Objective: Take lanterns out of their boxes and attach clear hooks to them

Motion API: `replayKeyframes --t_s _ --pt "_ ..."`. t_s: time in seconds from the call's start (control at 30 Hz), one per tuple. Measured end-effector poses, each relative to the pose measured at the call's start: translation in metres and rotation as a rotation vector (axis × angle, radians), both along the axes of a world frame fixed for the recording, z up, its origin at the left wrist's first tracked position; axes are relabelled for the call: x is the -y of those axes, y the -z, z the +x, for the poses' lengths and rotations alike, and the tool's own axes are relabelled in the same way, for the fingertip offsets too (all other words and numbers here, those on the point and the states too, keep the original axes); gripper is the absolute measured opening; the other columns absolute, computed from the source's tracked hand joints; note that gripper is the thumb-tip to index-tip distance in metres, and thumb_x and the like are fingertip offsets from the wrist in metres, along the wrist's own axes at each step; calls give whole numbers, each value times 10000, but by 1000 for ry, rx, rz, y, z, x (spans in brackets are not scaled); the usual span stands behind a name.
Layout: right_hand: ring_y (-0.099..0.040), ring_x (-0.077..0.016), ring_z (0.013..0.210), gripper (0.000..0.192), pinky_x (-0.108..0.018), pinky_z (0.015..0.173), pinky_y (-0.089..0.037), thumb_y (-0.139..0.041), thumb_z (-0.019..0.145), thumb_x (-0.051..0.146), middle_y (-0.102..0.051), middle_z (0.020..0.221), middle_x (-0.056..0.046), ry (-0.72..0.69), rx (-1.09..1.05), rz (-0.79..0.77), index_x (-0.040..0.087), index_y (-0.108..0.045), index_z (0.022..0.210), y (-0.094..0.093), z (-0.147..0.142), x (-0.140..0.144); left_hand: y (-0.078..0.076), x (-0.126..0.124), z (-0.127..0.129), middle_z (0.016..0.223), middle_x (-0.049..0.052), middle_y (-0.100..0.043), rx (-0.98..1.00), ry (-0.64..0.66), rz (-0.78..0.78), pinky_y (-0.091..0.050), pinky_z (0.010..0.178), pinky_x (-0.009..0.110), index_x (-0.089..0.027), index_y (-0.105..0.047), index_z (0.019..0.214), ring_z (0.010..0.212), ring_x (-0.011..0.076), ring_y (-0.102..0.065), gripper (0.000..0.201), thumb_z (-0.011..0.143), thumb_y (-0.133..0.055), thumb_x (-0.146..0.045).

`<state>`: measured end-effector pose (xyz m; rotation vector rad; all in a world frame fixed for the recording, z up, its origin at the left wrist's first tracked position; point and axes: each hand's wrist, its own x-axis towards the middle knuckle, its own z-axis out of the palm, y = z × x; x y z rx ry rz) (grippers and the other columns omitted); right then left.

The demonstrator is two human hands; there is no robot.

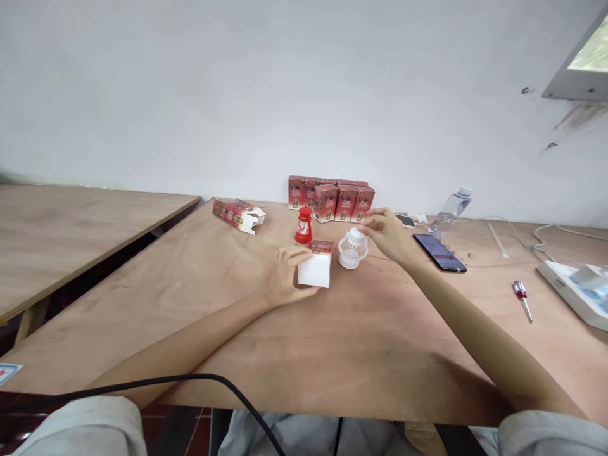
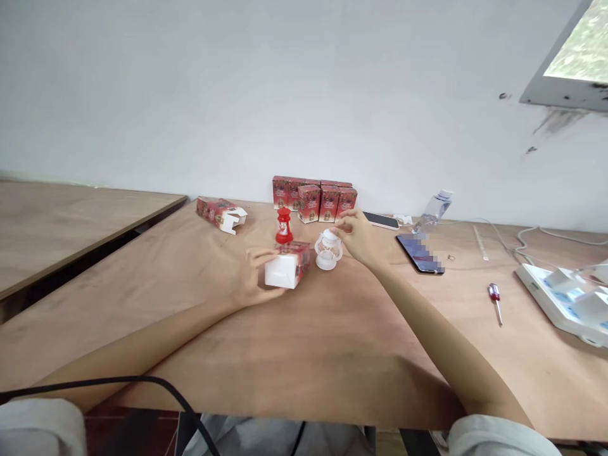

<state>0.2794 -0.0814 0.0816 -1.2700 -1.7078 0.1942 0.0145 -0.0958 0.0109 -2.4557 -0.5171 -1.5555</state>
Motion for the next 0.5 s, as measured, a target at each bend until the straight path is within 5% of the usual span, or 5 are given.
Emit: replayKeyframes --t_s 0.27,0.4,0.5 --pt "-579 -204 895 150 -383 813 -453 -586 782 314 -606 960 -68 32 234 -54 196 -656 722 -5 2 -1 14 7 0 973 -19 -659 -163 -49 435 -300 834 371 -364 -482 1073 914 176 -528 395 732 -679 -397" --pt "-570 -217 882 108 -394 812 -435 -582 781 286 -606 936 -69 46 265 -46 203 -645 808 -9 -5 1 30 0 -5 875 -35 -648 -206 -176 345 -300 797 384 -427 -515 1005 840 169 -547 339 721 -693 -372" --pt "-548 -237 963 147 -424 874 -409 -526 827 285 -591 959 -72 111 161 144 224 -624 917 -4 -23 20 34 -10 -7 884 -7 -616 -152 -225 273 -307 773 378 -393 -518 992 844 181 -549 337 709 -693 -342"
